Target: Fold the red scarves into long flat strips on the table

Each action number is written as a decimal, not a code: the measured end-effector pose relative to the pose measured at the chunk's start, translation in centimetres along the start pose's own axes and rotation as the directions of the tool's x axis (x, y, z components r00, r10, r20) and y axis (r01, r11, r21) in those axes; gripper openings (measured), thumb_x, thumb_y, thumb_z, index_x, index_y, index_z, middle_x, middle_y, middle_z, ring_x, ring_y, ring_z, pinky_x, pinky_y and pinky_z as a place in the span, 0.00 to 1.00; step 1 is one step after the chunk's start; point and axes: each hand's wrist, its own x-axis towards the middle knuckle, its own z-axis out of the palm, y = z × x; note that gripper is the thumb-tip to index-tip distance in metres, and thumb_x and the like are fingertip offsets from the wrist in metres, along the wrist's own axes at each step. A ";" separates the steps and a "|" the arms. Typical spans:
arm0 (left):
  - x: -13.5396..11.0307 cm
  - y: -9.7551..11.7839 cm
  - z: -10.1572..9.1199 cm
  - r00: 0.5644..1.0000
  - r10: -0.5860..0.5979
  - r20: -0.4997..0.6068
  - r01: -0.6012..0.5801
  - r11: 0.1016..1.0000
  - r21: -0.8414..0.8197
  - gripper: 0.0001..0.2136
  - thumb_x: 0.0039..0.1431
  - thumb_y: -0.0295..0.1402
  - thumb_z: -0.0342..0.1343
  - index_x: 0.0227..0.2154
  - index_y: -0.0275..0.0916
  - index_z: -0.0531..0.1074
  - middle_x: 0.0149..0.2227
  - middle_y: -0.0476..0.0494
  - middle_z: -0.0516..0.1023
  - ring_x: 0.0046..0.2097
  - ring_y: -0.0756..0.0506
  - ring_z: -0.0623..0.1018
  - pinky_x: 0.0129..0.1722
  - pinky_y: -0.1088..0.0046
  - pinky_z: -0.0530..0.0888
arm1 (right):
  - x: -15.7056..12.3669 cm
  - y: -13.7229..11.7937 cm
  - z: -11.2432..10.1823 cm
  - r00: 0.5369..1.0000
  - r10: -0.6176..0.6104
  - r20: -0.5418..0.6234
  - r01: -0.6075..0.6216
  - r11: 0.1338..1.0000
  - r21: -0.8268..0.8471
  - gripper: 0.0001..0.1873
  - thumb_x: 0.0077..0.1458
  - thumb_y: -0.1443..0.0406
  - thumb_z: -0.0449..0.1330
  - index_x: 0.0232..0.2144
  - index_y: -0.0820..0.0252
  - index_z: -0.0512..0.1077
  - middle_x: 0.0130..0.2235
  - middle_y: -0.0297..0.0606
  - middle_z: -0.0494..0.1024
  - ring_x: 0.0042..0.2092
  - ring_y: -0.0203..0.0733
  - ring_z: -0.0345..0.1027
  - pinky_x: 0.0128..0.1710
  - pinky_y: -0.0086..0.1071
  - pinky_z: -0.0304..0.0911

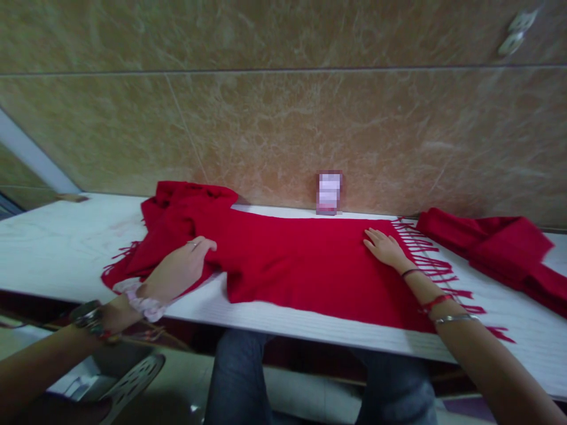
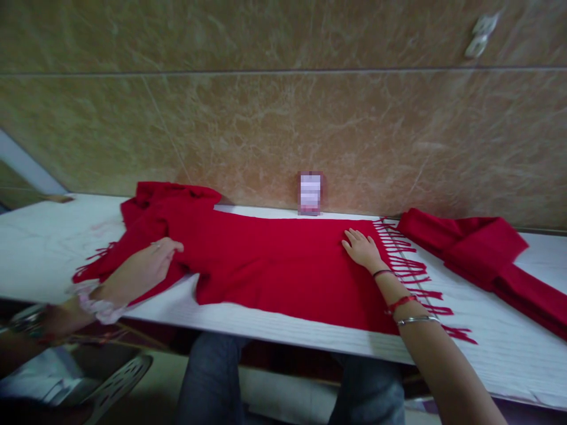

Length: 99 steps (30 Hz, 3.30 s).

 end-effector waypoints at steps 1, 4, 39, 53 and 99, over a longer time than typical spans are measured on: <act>-0.3 0.1 0.3 0.998 0.043 0.048 -0.040 0.998 -0.055 0.15 0.53 0.20 0.38 0.40 0.32 0.65 0.38 0.40 0.69 0.40 0.45 0.71 0.44 0.68 0.68 | 0.0 0.0 0.0 1.000 0.004 0.000 -0.004 1.000 0.002 0.26 0.60 0.59 0.41 0.57 0.62 0.56 0.61 0.42 0.55 0.60 0.46 0.48 0.56 0.47 0.48; -1.1 0.9 1.5 0.964 0.208 0.166 -0.178 0.967 -0.181 0.12 0.53 0.24 0.41 0.36 0.35 0.66 0.36 0.42 0.71 0.37 0.46 0.73 0.40 0.70 0.70 | 0.1 0.0 0.1 1.000 0.009 -0.001 -0.009 1.000 0.003 0.26 0.60 0.59 0.41 0.57 0.62 0.56 0.60 0.42 0.55 0.60 0.46 0.48 0.56 0.47 0.49; 8.9 4.0 1.4 0.992 0.125 0.007 -0.123 0.981 -0.151 0.23 0.62 0.40 0.35 0.55 0.36 0.60 0.56 0.36 0.61 0.56 0.40 0.61 0.53 0.60 0.62 | 0.2 0.1 0.0 1.000 0.005 0.023 -0.005 1.000 -0.003 0.26 0.60 0.58 0.40 0.58 0.61 0.54 0.61 0.42 0.53 0.61 0.46 0.47 0.56 0.48 0.48; 14.2 3.1 8.2 0.918 -0.078 0.389 0.190 0.947 -0.260 0.33 0.52 0.59 0.34 0.60 0.54 0.44 0.64 0.46 0.39 0.62 0.30 0.38 0.56 0.45 0.42 | 0.5 -0.2 -0.9 1.000 -0.015 -0.010 0.015 1.000 0.028 0.29 0.59 0.56 0.40 0.59 0.63 0.52 0.62 0.44 0.49 0.63 0.50 0.38 0.57 0.53 0.43; 10.0 7.8 3.2 0.906 0.167 0.388 -0.019 0.934 -0.357 0.31 0.55 0.55 0.38 0.60 0.51 0.44 0.64 0.44 0.39 0.62 0.31 0.41 0.54 0.44 0.48 | -4.8 -3.3 -3.2 0.997 -0.081 0.021 0.079 0.994 0.070 0.30 0.58 0.51 0.40 0.60 0.54 0.49 0.63 0.43 0.47 0.62 0.56 0.37 0.54 0.60 0.44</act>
